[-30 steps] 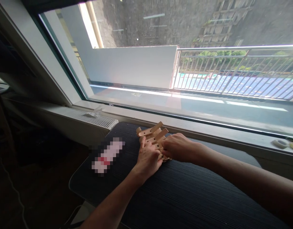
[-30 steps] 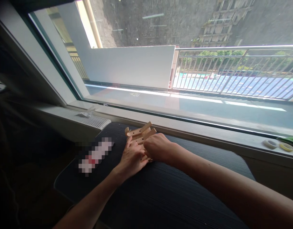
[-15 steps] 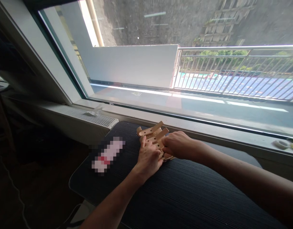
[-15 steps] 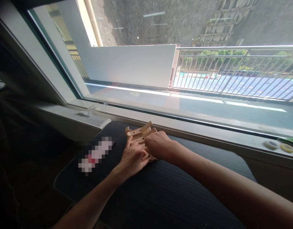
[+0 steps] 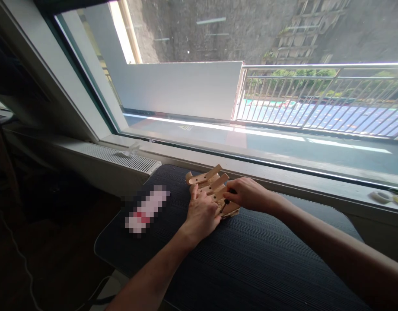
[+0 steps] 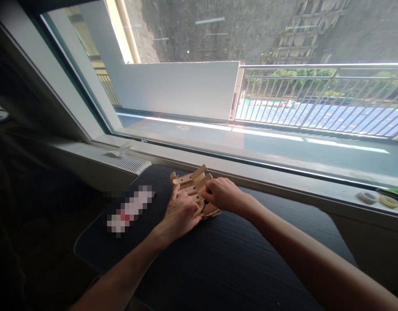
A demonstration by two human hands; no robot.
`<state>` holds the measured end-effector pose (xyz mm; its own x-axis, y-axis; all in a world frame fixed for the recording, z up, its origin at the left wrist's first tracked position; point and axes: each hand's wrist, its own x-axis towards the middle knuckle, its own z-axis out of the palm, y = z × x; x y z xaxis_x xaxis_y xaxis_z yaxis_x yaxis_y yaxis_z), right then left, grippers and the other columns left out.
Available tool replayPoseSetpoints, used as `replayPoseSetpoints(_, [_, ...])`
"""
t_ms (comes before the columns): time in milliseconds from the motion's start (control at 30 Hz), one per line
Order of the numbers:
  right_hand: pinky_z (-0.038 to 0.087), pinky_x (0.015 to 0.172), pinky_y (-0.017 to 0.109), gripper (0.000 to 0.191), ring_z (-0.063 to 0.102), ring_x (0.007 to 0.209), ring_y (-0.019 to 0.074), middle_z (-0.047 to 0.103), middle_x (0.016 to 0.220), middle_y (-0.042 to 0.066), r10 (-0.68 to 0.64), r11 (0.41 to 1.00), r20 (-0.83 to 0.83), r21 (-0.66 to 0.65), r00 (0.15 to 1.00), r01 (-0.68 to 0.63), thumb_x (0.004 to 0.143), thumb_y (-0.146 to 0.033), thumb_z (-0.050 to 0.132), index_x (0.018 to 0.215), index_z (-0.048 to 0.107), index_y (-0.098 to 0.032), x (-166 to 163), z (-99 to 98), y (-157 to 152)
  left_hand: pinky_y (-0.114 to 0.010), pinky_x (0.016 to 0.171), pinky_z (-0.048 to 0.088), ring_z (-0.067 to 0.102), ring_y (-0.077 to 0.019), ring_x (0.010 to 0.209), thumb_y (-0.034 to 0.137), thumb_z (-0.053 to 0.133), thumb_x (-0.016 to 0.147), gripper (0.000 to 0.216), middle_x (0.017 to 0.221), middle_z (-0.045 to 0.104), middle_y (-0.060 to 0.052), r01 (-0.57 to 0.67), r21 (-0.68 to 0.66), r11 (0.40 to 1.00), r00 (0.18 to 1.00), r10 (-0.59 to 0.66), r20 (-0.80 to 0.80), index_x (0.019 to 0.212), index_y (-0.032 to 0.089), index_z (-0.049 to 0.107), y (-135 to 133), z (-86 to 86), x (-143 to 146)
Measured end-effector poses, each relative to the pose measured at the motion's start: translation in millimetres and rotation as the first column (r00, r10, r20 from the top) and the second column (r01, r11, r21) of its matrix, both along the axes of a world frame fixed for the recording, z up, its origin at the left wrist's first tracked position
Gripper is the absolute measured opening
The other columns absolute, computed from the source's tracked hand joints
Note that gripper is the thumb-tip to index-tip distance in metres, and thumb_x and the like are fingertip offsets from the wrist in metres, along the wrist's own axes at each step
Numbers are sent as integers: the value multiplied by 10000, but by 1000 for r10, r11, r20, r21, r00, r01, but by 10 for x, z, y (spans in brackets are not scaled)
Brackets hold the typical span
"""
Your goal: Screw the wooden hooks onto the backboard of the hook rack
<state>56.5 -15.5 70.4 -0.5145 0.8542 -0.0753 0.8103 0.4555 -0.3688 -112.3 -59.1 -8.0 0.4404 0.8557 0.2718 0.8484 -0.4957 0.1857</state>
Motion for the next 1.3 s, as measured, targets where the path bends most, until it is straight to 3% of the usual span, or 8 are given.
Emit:
replayPoseSetpoints(133, [359,490,225,426,459,526,104,559,625,0,-188,982,-232,-49,954,181,889,-490,390,920,634,-143,303,-215,-65,-520,1126,86,532,-258,979,369,691,701,156,794,661,-36,4,-19,1000,999,-3,37,729,216,693,18,21,2])
replayPoseSetpoints(267, [292,426,214,416,303,453,69,386,518,-73,-555,813,-798,-460,234,358,702,-587,635,743,575,-178,657,-469,-312,-524,1122,142,511,-266,1084,401,721,671,351,1018,639,-51,96,-32,995,963,-84,258,972,225,676,-42,92,-84])
replayPoseSetpoints(400, [390,476,234,435,431,517,93,528,647,-18,-661,710,-750,-623,7,329,683,-595,654,657,505,-188,875,-797,-554,-408,1048,334,461,-234,1178,308,607,785,360,1214,553,-87,-63,46,997,778,20,628,1132,213,595,11,40,-318])
replayPoseSetpoints(567, [399,459,233,372,433,492,82,543,655,-22,-737,673,-672,-721,71,162,709,-542,661,749,531,-195,701,-1026,-702,-381,1042,336,429,-254,1257,420,568,809,519,1353,467,-139,-257,-360,897,293,428,855,1250,157,486,500,-197,-540])
replayPoseSetpoints(700, [238,361,194,520,300,399,51,465,565,-71,-736,675,-640,-718,221,169,688,-507,694,1084,522,-219,455,-1017,-675,-370,903,448,588,-268,1051,530,504,823,506,1109,643,-147,-148,-430,891,310,455,835,1099,117,596,598,-234,-508])
replayPoseSetpoints(900, [320,385,251,626,409,431,98,569,680,3,-690,721,-614,-540,383,434,738,-581,574,1203,495,-171,593,-985,-591,-378,853,477,625,-244,926,579,426,847,521,942,681,-87,-41,-494,869,379,471,797,1025,139,640,-20,-389,-613])
replayPoseSetpoints(1100, [481,720,317,542,612,868,236,666,948,104,-572,820,-518,-387,636,422,778,-598,479,1038,635,-149,705,-1025,-765,-377,1051,366,490,-246,1225,393,646,770,541,1287,550,-134,103,-453,886,211,425,880,1238,156,514,-3,-563,-535])
replayPoseSetpoints(1300, [444,630,295,606,592,696,188,636,744,38,-501,860,-484,-368,717,353,866,-609,332,1184,561,-147,677,-897,-1034,-387,996,423,513,-260,1194,306,674,738,584,1316,511,-140,163,-456,875,196,424,884,1266,179,460,162,-650,-281])
